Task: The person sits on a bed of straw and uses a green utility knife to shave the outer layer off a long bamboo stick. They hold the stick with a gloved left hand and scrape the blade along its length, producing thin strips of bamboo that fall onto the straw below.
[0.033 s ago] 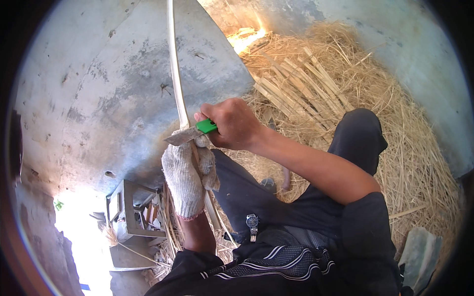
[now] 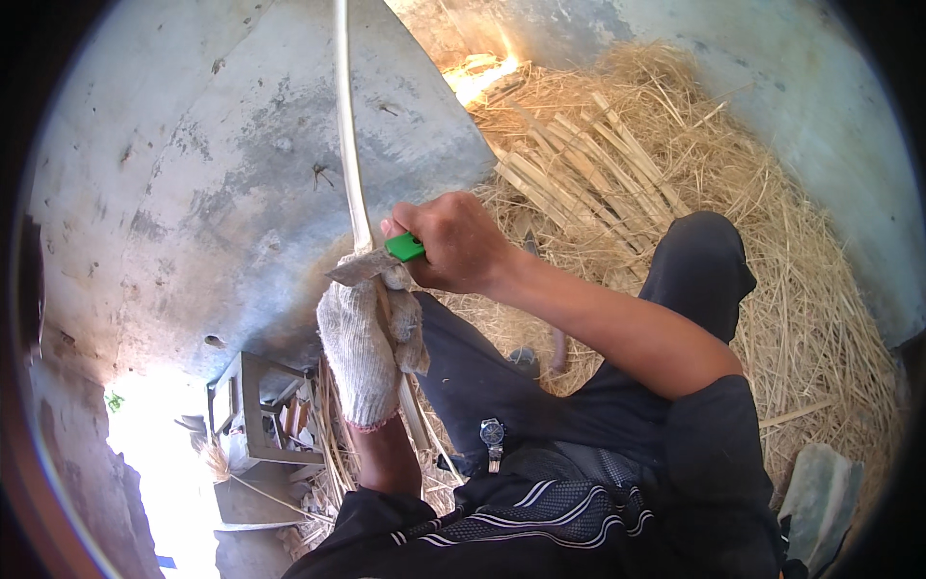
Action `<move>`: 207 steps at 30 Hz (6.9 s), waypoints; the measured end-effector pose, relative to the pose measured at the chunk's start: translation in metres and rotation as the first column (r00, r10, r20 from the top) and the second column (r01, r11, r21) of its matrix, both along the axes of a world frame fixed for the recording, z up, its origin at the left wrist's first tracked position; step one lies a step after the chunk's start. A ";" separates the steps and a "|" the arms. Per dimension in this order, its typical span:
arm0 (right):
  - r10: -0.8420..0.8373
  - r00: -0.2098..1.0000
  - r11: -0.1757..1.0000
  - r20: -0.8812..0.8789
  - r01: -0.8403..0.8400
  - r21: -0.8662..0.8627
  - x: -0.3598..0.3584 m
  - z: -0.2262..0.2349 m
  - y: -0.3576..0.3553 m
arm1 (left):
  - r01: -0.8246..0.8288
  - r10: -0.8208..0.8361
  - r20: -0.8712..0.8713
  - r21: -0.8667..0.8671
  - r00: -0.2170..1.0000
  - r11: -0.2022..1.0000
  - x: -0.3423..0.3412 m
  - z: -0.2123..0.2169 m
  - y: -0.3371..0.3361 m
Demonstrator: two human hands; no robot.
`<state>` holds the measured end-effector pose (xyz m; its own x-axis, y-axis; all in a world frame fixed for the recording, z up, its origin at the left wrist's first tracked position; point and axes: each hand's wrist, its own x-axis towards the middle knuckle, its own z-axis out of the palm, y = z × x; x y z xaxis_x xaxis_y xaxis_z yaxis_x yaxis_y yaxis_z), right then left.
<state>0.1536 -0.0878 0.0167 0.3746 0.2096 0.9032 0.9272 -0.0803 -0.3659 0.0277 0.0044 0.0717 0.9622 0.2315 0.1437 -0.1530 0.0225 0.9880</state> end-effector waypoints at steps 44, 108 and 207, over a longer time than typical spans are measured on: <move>-0.409 0.910 0.909 0.062 0.401 0.110 0.039 0.005 -0.001 | -0.079 0.079 0.002 -0.019 0.997 0.997 0.003 -0.023 -0.017; -0.142 0.989 0.989 -0.052 0.144 0.040 0.007 0.026 0.002 | 0.035 -0.034 -0.014 0.054 0.999 0.998 0.012 0.011 0.024; 0.262 0.822 0.965 -0.506 -0.240 0.109 0.018 0.034 -0.002 | 0.097 -0.095 -0.019 0.205 0.995 0.974 0.025 -0.020 0.043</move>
